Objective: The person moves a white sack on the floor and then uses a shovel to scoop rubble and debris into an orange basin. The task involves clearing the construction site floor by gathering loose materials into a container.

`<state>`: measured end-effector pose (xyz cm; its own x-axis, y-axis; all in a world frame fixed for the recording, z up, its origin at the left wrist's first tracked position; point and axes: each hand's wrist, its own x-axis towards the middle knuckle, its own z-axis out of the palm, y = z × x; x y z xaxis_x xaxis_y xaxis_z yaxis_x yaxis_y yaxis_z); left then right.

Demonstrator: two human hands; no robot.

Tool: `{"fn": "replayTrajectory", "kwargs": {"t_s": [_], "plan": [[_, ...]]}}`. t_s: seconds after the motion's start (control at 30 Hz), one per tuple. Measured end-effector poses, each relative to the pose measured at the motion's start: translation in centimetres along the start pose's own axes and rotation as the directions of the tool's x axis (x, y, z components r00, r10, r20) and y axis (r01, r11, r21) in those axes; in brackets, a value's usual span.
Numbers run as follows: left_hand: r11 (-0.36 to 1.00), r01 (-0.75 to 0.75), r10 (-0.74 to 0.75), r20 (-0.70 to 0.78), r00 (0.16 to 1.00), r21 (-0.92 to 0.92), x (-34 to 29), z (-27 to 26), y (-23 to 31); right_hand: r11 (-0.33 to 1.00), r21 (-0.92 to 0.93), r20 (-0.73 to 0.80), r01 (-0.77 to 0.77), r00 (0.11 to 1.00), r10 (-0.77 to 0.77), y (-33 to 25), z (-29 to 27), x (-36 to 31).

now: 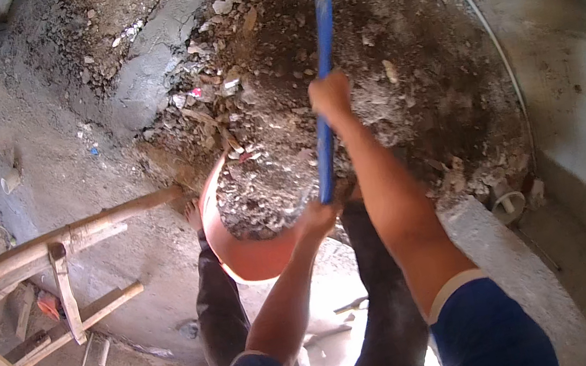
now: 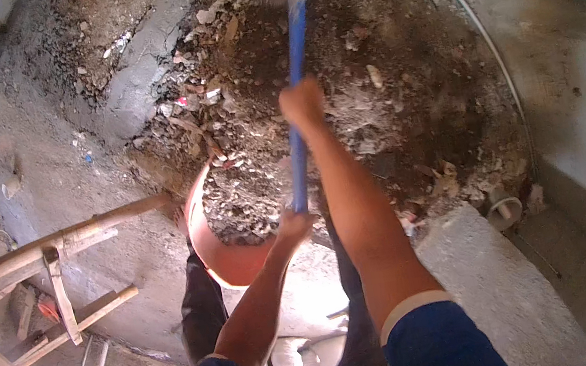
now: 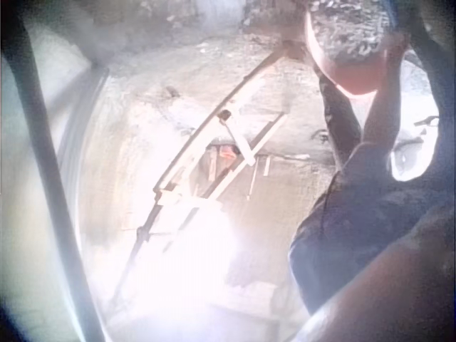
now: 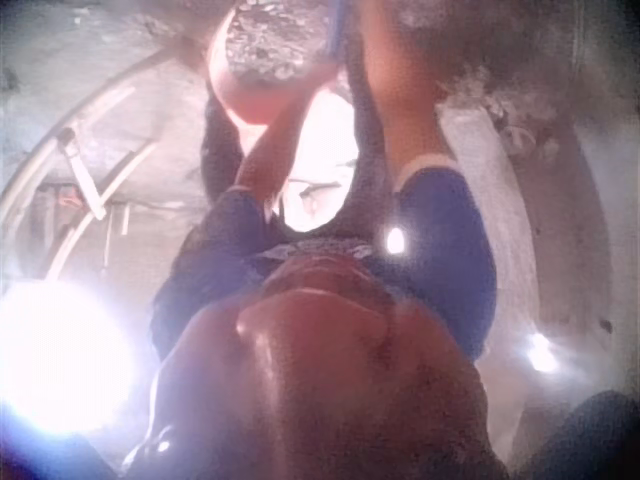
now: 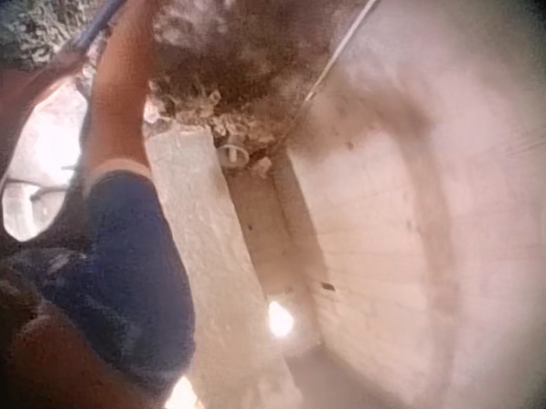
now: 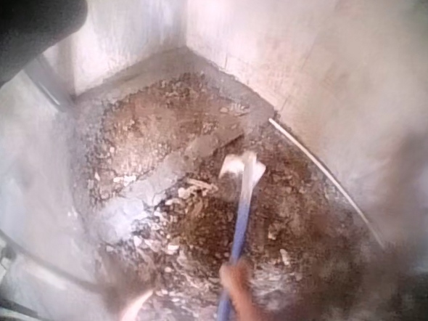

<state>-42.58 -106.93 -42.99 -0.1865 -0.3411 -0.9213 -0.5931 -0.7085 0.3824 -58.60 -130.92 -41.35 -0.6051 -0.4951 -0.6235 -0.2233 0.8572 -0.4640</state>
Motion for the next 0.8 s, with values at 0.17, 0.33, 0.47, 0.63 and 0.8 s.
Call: {"fn": "replayTrajectory", "kwargs": {"t_s": [0.17,0.33,0.47,0.63,0.8], "plan": [[0.821,0.328,-0.186,0.325,0.927,-0.467,-20.1,2.6,-3.7,0.978,-0.205,0.021,-0.020,0.999,0.025,6.5,-4.7,-15.7],[0.965,0.259,-0.237,0.280,0.930,-0.047,-28.8,1.8,-7.9,0.994,-0.009,0.079,-0.106,0.991,0.106,6.7,-9.0,-25.2],[0.942,-0.128,0.133,0.005,0.991,0.310,-23.1,3.7,-7.9,0.999,0.042,-0.050,0.010,0.999,-0.008,8.1,-8.8,-21.2],[0.895,-0.402,0.438,-0.217,0.872,0.191,-1.0,0.1,4.7,0.915,0.380,-0.020,0.138,0.990,-0.141,-4.7,-6.0,-2.5],[0.984,-0.078,0.093,0.093,0.991,-0.159,0.5,-2.1,8.1,0.988,0.136,0.131,0.078,0.987,-0.096,-5.8,-1.6,0.7]]}}
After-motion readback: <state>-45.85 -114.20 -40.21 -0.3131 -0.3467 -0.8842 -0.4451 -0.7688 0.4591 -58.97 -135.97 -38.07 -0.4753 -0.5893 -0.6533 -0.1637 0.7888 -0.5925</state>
